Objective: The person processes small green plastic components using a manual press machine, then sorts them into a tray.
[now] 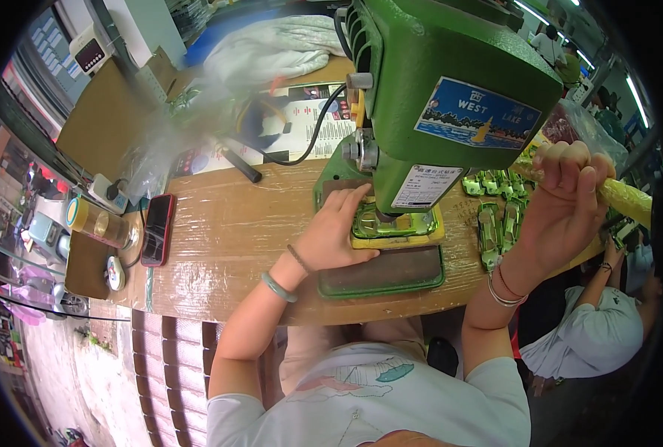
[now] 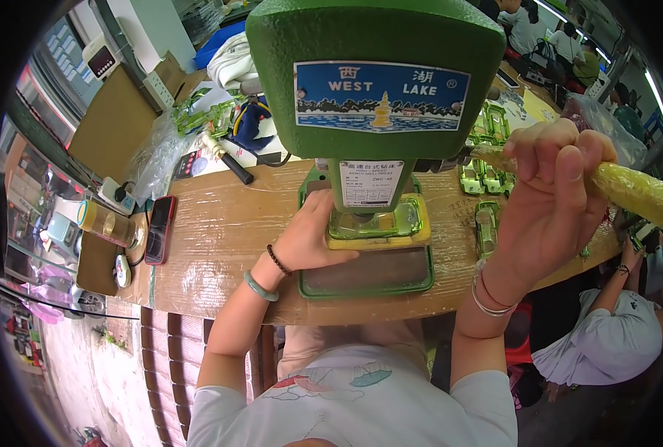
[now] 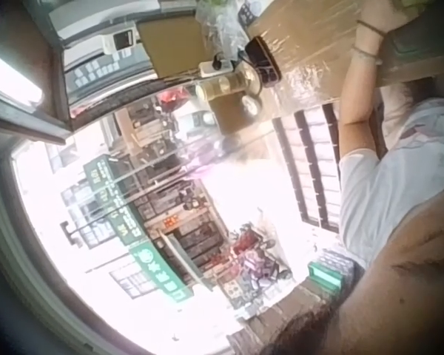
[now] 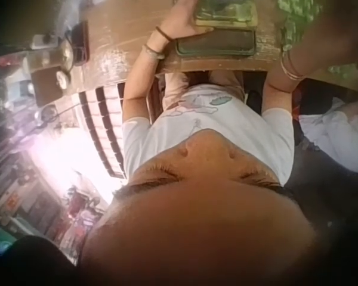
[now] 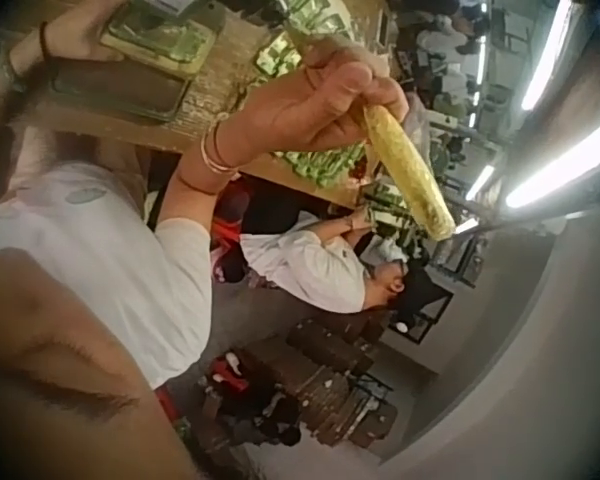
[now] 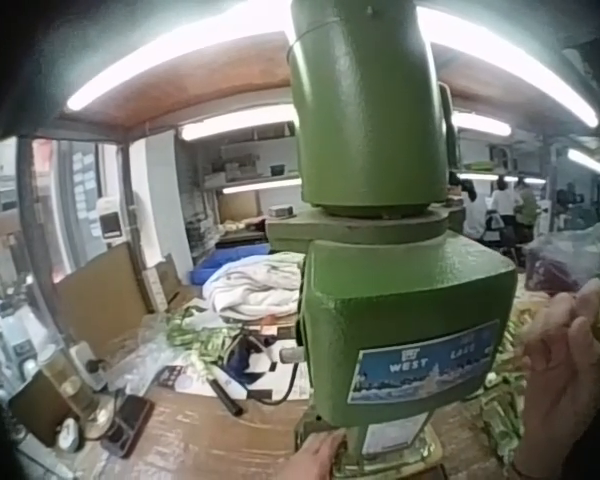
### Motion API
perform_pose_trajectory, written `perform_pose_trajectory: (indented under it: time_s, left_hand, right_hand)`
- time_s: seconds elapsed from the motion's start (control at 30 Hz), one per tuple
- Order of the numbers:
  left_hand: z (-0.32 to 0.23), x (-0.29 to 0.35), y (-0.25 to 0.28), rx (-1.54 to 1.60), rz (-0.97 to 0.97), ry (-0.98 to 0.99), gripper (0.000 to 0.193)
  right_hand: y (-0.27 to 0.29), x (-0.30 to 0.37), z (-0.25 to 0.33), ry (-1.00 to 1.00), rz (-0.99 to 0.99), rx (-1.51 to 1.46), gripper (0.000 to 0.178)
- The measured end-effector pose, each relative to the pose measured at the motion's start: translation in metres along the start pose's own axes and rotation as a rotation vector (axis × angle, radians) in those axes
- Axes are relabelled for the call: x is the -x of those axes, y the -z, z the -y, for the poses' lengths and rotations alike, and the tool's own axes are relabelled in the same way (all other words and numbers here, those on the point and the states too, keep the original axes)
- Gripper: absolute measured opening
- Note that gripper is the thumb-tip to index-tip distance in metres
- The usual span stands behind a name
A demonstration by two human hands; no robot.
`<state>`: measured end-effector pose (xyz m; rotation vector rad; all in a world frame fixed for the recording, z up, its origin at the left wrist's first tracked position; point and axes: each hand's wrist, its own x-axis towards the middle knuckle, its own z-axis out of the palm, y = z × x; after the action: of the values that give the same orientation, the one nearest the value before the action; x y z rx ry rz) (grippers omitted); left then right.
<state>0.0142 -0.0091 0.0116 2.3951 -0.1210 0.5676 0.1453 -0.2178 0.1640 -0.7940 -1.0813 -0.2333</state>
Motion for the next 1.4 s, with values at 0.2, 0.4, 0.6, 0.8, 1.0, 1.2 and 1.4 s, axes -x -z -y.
perform_pose_trajectory:
  time_s: [0.2, 0.4, 0.6, 0.8, 1.0, 1.2, 1.4]
  left_hand:
    - [0.003, 0.000, -0.001, -0.013, -0.003, -0.001, 0.093]
    - [0.002, -0.002, -0.002, -0.007, -0.017, 0.003, 0.092]
    - [0.003, 0.003, 0.001, 0.006, -0.033, 0.005, 0.090]
    - [0.005, 0.002, -0.003, 0.019, -0.027, -0.028, 0.091]
    - [-0.001, -0.005, -0.002, 0.042, 0.014, -0.047, 0.090]
    - [0.002, 0.002, -0.003, 0.021, 0.014, 0.017, 0.091]
    - [0.006, 0.002, -0.003, -0.012, 0.046, 0.029, 0.090]
  right_hand:
    - [0.004, 0.005, -0.001, 0.011, 0.022, 0.000, 0.010]
    - [-0.003, 0.052, -0.005, 0.213, -0.119, 0.233, 0.016]
    - [-0.007, 0.067, -0.008, 0.233, -0.141, 0.226, 0.016]
    - [0.016, 0.007, -0.007, 0.037, 0.034, 0.019, 0.024]
    - [0.048, -0.076, -0.083, 0.068, 0.562, 0.368, 0.036]
    - [0.075, 0.011, -0.129, -0.971, 0.213, -0.384, 0.035]
    - [0.071, 0.098, -0.097, -1.006, 0.077, 0.389, 0.022]
